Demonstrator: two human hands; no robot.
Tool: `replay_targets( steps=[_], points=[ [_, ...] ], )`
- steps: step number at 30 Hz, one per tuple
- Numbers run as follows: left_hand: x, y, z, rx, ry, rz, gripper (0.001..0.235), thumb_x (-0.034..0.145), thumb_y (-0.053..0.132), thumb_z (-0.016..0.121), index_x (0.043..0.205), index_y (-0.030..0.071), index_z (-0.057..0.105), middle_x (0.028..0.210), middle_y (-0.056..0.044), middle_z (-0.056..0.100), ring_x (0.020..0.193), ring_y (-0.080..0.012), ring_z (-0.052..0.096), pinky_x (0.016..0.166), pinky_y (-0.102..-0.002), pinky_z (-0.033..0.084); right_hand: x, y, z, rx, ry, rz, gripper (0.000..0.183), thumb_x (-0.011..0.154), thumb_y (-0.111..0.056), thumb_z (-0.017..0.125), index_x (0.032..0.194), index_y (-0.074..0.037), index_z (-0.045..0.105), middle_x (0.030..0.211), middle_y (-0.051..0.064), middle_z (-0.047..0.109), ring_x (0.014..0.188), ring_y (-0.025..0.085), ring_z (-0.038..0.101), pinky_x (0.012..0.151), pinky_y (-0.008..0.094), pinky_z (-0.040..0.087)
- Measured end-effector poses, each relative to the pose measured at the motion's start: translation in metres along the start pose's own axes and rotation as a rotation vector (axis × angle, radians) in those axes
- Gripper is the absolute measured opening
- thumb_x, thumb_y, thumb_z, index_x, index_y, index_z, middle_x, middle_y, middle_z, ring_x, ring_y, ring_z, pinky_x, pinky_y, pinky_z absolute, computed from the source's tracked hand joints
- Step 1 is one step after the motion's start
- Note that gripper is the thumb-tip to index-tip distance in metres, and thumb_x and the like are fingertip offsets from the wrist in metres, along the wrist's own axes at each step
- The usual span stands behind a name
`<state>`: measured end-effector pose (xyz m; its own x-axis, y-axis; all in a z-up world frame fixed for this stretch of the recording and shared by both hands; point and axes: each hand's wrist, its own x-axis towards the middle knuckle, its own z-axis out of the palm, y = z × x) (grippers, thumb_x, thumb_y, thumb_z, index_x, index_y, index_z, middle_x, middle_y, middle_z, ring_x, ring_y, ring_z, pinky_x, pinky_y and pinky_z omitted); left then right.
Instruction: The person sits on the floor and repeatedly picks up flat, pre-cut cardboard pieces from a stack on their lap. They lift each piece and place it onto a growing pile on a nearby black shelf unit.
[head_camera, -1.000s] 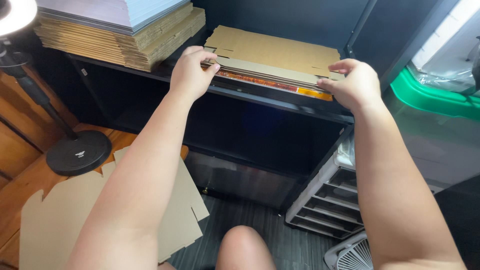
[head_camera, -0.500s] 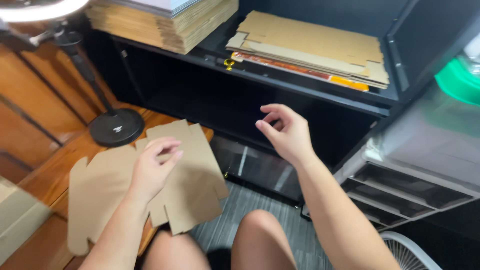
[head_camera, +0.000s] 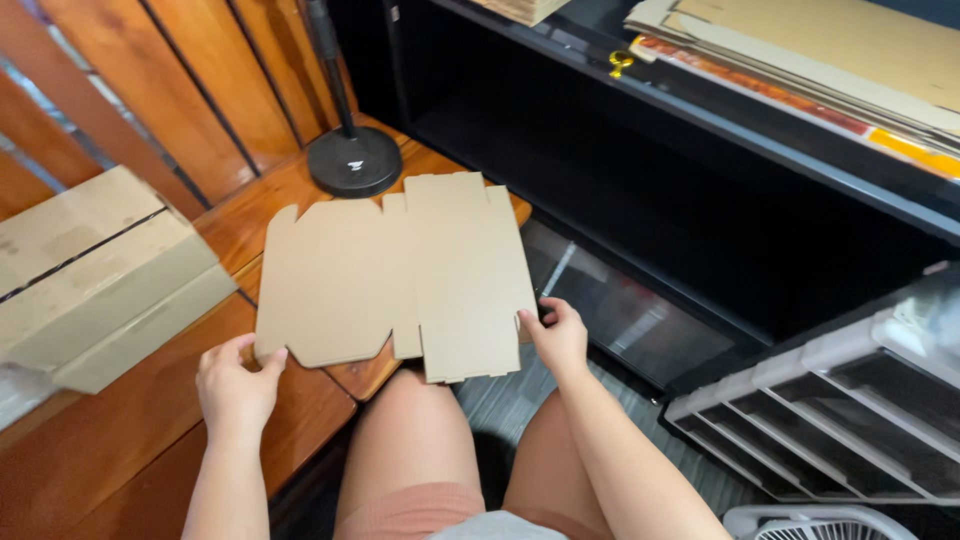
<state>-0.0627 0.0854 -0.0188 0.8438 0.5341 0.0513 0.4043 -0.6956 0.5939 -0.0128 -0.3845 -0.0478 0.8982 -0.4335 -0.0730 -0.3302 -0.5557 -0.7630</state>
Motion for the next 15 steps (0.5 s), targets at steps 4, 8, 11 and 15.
replay_targets(
  steps=[4,8,11,15],
  points=[
    [-0.005,-0.017,0.012,-0.079,0.047,0.009,0.068,0.082,0.040,0.091,0.138,0.008,0.070,0.125,-0.013,0.064,0.112,-0.0291,0.070,0.098,-0.039,0.055,0.000,0.007,0.003,0.137,-0.006,-0.058,0.044,0.083,-0.042,0.088,0.117,-0.016,0.077,0.080,0.002,0.071,0.077,0.018,0.072,0.074,0.033,0.058],
    [-0.008,-0.015,0.017,-0.093,0.092,0.041,0.066,0.077,0.028,0.094,0.134,0.002,0.071,0.114,-0.014,0.067,0.106,-0.0275,0.073,0.096,-0.035,0.057,0.003,0.012,0.001,0.279,-0.021,-0.035,0.041,0.076,-0.029,0.096,0.106,-0.009,0.078,0.074,0.002,0.069,0.066,0.010,0.065,0.060,0.025,0.055],
    [-0.009,-0.012,0.017,-0.091,0.104,0.033,0.062,0.075,0.025,0.094,0.129,0.002,0.073,0.109,-0.011,0.069,0.103,-0.0249,0.074,0.095,-0.034,0.057,-0.001,0.007,0.001,0.414,-0.044,-0.009,0.044,0.073,-0.023,0.098,0.105,-0.003,0.074,0.072,0.002,0.065,0.062,0.009,0.061,0.055,0.021,0.052],
    [-0.012,-0.004,0.015,-0.082,0.106,0.009,0.060,0.074,0.024,0.094,0.128,0.004,0.074,0.108,-0.010,0.069,0.101,-0.0228,0.074,0.096,-0.033,0.057,-0.021,-0.014,-0.008,0.562,-0.095,0.068,0.044,0.071,-0.018,0.099,0.091,0.002,0.065,0.066,0.001,0.060,0.054,0.007,0.056,0.045,0.016,0.046]
  ],
)
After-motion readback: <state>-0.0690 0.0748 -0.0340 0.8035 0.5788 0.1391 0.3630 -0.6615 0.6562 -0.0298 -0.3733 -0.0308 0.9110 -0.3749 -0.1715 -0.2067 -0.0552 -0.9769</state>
